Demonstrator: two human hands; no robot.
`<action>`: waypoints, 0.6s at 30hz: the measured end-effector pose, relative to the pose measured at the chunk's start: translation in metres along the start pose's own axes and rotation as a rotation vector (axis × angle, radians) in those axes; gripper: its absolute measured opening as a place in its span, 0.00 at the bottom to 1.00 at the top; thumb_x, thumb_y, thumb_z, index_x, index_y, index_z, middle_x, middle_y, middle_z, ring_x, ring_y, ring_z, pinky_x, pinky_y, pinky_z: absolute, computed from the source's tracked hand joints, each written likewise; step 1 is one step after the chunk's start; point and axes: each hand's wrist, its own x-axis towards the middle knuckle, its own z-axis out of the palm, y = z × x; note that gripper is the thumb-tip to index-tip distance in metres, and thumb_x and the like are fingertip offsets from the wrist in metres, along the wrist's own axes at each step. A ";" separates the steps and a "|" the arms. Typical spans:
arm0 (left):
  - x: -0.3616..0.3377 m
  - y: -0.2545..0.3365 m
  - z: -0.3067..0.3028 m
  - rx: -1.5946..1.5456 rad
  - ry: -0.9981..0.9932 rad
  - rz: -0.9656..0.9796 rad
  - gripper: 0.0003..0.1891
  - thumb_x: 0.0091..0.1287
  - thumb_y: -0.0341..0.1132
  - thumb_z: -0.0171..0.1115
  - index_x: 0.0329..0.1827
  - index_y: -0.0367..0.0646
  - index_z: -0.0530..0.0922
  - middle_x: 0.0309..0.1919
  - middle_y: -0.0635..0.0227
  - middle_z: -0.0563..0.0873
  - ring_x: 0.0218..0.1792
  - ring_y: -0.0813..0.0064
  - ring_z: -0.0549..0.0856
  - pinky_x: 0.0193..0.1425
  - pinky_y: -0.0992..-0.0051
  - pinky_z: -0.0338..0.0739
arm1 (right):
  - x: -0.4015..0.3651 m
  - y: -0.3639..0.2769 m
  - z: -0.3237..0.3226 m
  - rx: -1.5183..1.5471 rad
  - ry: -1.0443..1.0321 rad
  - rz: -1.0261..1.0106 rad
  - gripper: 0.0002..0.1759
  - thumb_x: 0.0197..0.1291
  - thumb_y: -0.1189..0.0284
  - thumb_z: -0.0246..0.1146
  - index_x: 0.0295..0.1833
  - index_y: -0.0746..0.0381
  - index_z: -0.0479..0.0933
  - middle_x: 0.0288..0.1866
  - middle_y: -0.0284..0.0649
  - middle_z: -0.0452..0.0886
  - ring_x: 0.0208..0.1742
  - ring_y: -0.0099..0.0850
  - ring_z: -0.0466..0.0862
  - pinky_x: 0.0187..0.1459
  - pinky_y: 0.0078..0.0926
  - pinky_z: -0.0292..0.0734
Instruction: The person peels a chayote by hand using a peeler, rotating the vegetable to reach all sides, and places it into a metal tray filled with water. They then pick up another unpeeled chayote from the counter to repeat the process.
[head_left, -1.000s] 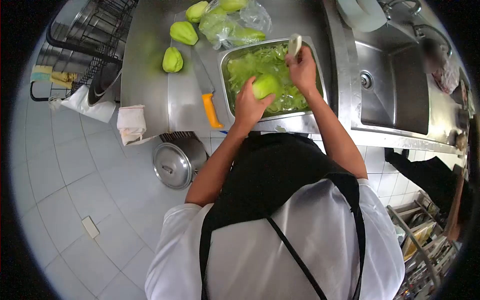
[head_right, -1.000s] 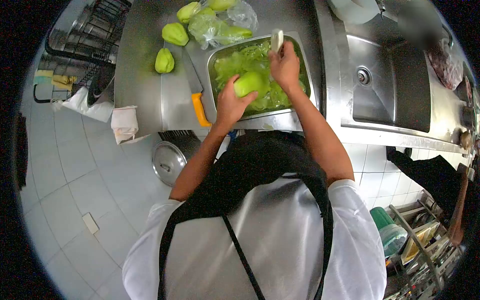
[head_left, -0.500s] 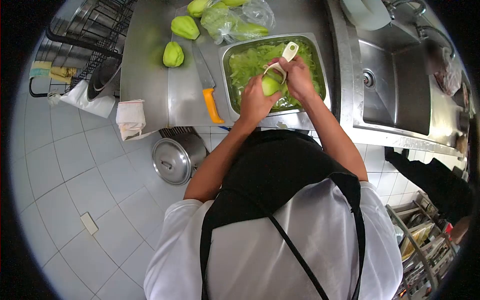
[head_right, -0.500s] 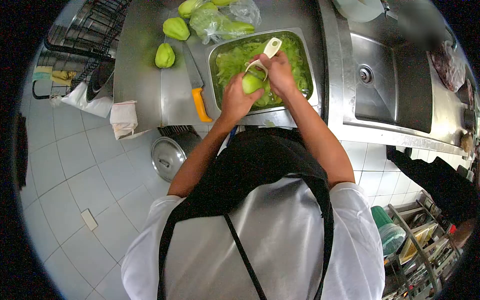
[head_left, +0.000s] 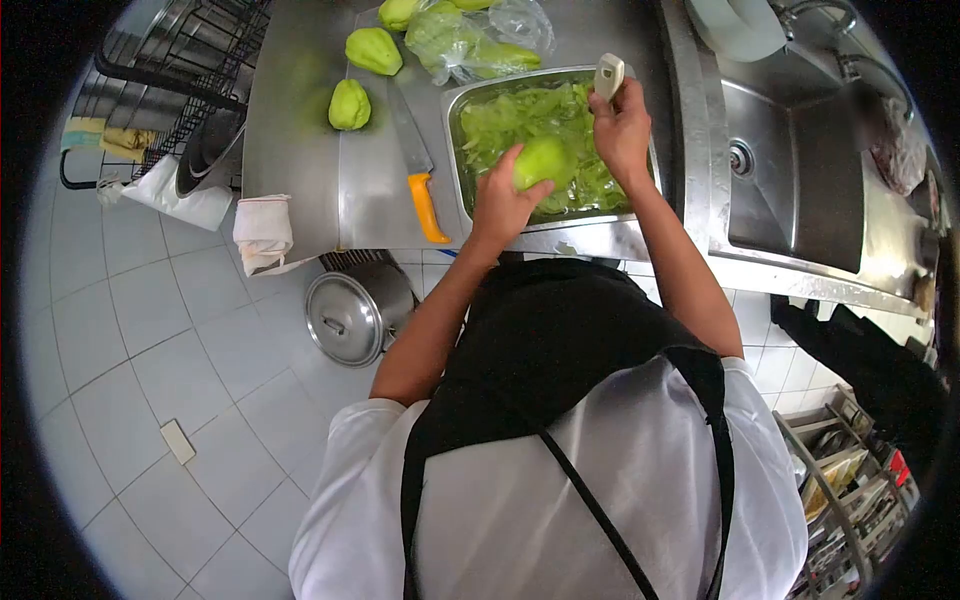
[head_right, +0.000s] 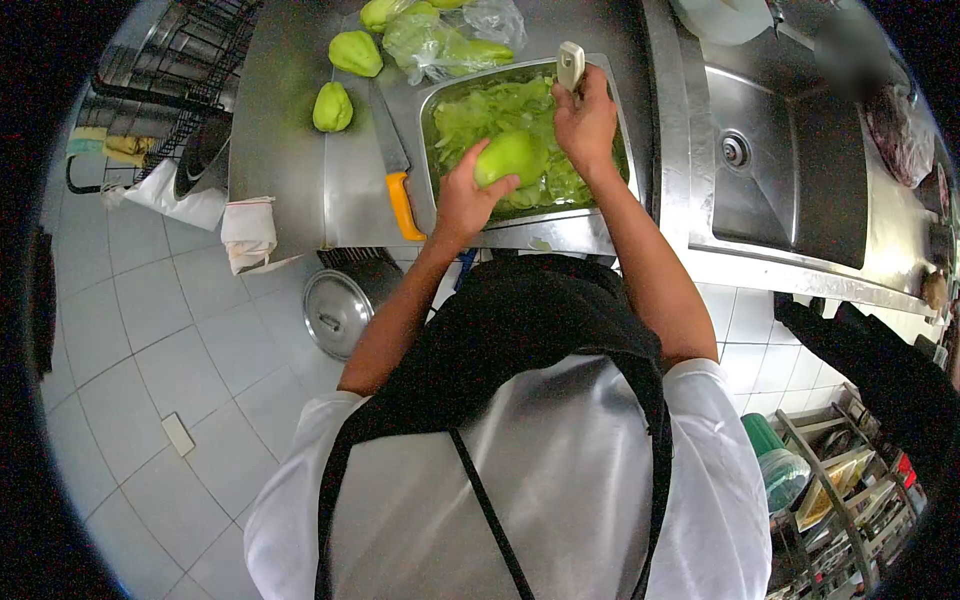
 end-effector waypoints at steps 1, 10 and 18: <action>0.002 0.001 -0.002 -0.002 -0.013 -0.015 0.35 0.54 0.39 0.76 0.64 0.34 0.73 0.49 0.44 0.85 0.52 0.47 0.84 0.59 0.60 0.77 | 0.001 0.001 0.003 0.140 -0.010 0.048 0.18 0.63 0.77 0.65 0.55 0.70 0.69 0.40 0.47 0.84 0.41 0.35 0.86 0.43 0.34 0.80; -0.002 -0.014 -0.011 0.103 -0.082 -0.126 0.43 0.48 0.45 0.80 0.66 0.36 0.71 0.53 0.48 0.84 0.54 0.55 0.85 0.59 0.64 0.78 | -0.008 0.022 0.015 0.720 -0.163 0.701 0.07 0.67 0.79 0.59 0.49 0.67 0.71 0.41 0.43 0.83 0.39 0.33 0.85 0.39 0.28 0.83; 0.021 0.016 0.003 0.294 -0.351 -0.341 0.52 0.41 0.50 0.79 0.64 0.23 0.66 0.53 0.38 0.82 0.56 0.48 0.83 0.60 0.62 0.77 | -0.020 0.005 0.019 0.700 -0.183 0.737 0.03 0.68 0.77 0.58 0.43 0.65 0.73 0.37 0.43 0.82 0.35 0.31 0.84 0.35 0.29 0.83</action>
